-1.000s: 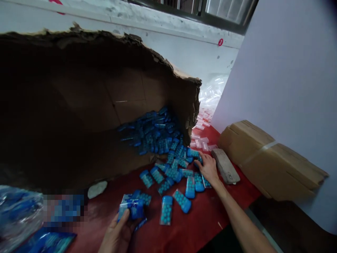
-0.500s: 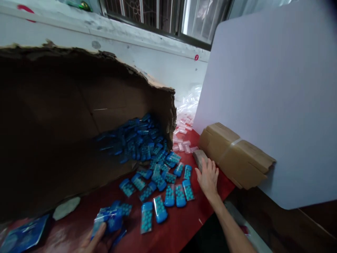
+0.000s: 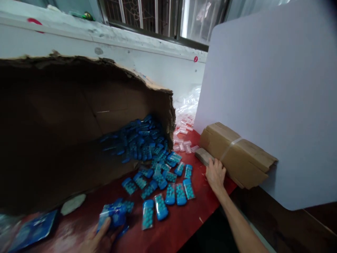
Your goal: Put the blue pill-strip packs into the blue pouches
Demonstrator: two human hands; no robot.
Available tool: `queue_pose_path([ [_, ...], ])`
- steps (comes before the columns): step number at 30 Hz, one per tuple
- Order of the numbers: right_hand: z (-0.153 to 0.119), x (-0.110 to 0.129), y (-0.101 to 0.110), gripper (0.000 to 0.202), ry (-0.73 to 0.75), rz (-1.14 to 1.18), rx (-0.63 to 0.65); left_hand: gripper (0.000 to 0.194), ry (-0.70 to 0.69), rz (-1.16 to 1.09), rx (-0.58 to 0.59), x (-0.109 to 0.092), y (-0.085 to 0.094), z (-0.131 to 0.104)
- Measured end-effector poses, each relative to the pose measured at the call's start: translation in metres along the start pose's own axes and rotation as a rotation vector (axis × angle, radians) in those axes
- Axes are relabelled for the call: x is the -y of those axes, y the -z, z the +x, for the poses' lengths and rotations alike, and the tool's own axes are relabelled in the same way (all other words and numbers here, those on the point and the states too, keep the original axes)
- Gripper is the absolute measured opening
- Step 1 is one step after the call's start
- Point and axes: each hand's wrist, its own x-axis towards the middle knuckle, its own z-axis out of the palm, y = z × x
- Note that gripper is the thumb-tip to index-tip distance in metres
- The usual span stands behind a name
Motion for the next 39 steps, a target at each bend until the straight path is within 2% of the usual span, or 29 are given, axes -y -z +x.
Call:
queue_pose_path([
  [2,-0.003,0.01,0.009,0.038,-0.007,0.022,0.004,0.024,0.002,-0.014,0.02,0.001,-0.002,-0.003],
  [4,-0.019,0.033,0.02,0.04,0.058,0.097,-0.001,0.023,-0.016,-0.04,0.039,0.003,-0.002,-0.005],
  [5,-0.033,0.049,0.026,0.041,0.141,0.168,0.014,0.023,-0.028,-0.06,0.052,0.004,-0.002,-0.006],
  [9,-0.107,0.116,0.045,0.046,0.741,0.491,0.24,0.021,-0.042,-0.102,0.068,0.008,0.001,-0.006],
  [10,-0.122,0.127,0.048,0.048,0.841,0.523,0.298,0.022,-0.043,-0.11,0.061,0.008,0.002,-0.006],
  [12,-0.14,0.139,0.049,0.045,0.898,0.53,0.377,0.022,-0.041,-0.131,0.054,0.009,0.003,-0.007],
  [14,-0.139,0.138,0.049,0.04,0.885,0.504,0.438,0.021,-0.033,-0.144,0.065,0.009,0.003,-0.009],
  [17,-0.119,0.129,0.052,0.037,0.9,0.476,0.565,0.019,-0.025,-0.137,0.107,0.009,-0.002,-0.016],
  [21,-0.096,0.126,0.058,0.045,0.948,0.428,0.731,0.018,0.002,-0.144,0.123,0.009,-0.008,-0.029],
  [27,-0.089,0.141,0.058,0.056,1.01,0.375,0.795,0.019,0.147,-0.175,0.02,0.014,0.001,-0.045],
  [30,-0.085,0.15,0.059,0.048,1.123,0.408,0.833,0.021,0.192,-0.21,-0.023,0.017,0.005,-0.052],
  [32,-0.082,0.154,0.058,0.041,1.133,0.434,0.834,0.023,0.203,-0.238,-0.038,0.019,0.005,-0.055],
  [36,-0.082,0.154,0.055,0.021,0.977,0.663,0.83,0.025,0.197,-0.272,-0.071,0.022,0.007,-0.058],
  [39,-0.093,0.151,0.063,0.022,0.694,0.977,0.997,0.025,0.159,-0.281,-0.087,0.026,0.008,-0.056],
])
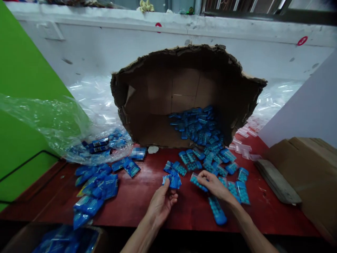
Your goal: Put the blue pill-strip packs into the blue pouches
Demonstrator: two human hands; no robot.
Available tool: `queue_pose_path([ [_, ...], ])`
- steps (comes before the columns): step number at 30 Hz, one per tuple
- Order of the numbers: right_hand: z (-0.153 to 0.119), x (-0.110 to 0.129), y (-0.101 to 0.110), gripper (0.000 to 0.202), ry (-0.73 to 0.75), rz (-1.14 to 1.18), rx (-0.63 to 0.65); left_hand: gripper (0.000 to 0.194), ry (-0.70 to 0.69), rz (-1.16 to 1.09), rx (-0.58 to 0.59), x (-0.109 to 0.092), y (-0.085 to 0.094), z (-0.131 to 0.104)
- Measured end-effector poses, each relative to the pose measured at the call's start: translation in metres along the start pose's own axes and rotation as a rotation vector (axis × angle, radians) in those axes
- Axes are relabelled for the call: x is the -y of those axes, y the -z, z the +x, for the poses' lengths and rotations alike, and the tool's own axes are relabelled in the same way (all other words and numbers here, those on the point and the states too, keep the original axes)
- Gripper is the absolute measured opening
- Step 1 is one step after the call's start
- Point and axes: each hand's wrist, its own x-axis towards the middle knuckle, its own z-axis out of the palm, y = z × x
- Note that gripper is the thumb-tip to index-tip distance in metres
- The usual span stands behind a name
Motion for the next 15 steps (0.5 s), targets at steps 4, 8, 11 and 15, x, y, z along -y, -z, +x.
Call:
queue_pose_path([
  [4,-0.015,0.021,-0.015,0.03,-0.08,0.482,0.109,0.025,-0.053,0.01,0.011,0.005,0.0,0.003],
  [8,-0.013,0.034,-0.019,0.027,0.01,0.529,0.111,0.023,-0.064,0.034,0.038,0.007,-0.005,0.002],
  [11,-0.006,0.035,-0.015,0.024,0.063,0.417,0.057,0.023,-0.068,0.033,0.041,0.006,-0.009,0.002],
  [15,-0.003,0.037,-0.012,0.021,0.102,0.267,-0.017,0.024,-0.093,0.047,0.042,0.003,-0.012,0.002],
])
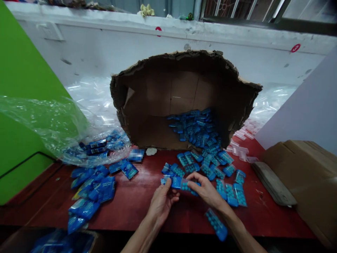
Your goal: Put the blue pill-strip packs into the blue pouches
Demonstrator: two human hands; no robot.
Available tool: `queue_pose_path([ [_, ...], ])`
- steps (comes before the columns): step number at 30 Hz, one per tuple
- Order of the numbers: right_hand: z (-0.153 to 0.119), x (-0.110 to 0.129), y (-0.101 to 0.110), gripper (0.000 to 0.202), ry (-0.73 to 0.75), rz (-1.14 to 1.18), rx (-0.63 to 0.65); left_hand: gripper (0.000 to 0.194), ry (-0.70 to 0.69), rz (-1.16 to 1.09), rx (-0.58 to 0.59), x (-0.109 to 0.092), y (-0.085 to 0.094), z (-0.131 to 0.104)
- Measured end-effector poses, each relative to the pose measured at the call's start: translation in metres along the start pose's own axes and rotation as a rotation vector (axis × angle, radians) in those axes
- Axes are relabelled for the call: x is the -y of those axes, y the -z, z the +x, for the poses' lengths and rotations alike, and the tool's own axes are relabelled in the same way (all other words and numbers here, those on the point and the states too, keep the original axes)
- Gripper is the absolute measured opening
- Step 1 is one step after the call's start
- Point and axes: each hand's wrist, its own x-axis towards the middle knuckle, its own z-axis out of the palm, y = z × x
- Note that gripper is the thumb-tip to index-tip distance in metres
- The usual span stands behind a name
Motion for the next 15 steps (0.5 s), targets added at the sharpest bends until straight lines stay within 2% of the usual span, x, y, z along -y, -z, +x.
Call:
queue_pose_path([
  [4,-0.0033,0.0033,-0.0021,0.021,-0.003,0.001,0.018,0.023,-0.078,0.043,0.049,-0.0032,-0.0005,-0.0018],
  [8,-0.0053,0.0039,-0.0052,0.021,-0.017,0.075,0.063,0.024,-0.141,0.058,0.036,-0.0045,0.0004,-0.0034],
  [15,-0.0035,0.0069,-0.0059,0.021,-0.008,0.048,0.027,0.024,-0.205,0.091,0.071,-0.0075,-0.0038,-0.0035],
])
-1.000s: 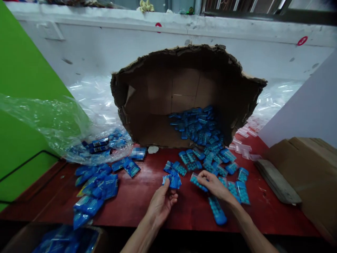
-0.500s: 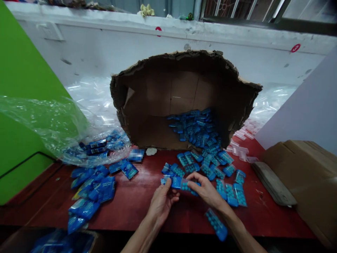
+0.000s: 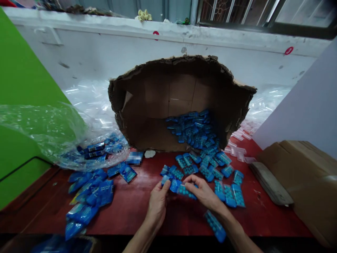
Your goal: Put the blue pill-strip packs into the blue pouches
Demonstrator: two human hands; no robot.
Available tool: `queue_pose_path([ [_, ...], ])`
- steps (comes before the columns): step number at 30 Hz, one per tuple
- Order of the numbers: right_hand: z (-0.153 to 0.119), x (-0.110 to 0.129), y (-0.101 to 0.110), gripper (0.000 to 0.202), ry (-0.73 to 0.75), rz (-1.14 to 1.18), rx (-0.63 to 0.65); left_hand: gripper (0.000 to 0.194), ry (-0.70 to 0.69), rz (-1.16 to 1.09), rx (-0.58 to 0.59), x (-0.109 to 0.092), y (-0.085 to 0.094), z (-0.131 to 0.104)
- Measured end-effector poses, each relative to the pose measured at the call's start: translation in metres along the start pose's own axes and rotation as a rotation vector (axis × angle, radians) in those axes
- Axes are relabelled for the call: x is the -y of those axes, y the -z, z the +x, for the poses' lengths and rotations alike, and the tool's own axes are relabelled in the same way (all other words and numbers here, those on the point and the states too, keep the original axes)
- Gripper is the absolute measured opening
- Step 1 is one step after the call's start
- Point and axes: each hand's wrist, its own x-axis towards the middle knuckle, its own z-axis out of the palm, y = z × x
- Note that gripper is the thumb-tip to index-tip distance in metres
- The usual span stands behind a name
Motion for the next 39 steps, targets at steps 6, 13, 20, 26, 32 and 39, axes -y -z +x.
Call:
queue_pose_path([
  [6,0.001,0.001,0.003,0.022,0.041,-0.042,-0.04,0.025,-0.031,0.068,0.008,-0.002,0.004,0.005],
  [13,-0.004,-0.01,-0.023,0.02,0.027,-0.043,-0.19,0.028,0.015,0.037,0.007,0.006,0.002,0.002],
  [20,-0.004,0.005,-0.025,0.019,0.065,-0.059,-0.093,0.021,0.191,-0.085,0.084,-0.005,-0.005,-0.002],
  [26,0.003,-0.004,-0.015,0.048,0.019,0.455,0.154,0.019,0.284,-0.14,0.214,-0.013,-0.002,-0.004],
  [32,0.005,-0.016,-0.019,0.066,-0.033,0.648,0.229,0.023,0.309,-0.187,0.36,-0.019,-0.005,-0.014],
  [39,-0.002,-0.003,-0.017,0.062,-0.054,0.622,0.223,0.022,0.311,-0.186,0.337,-0.019,-0.008,-0.018],
])
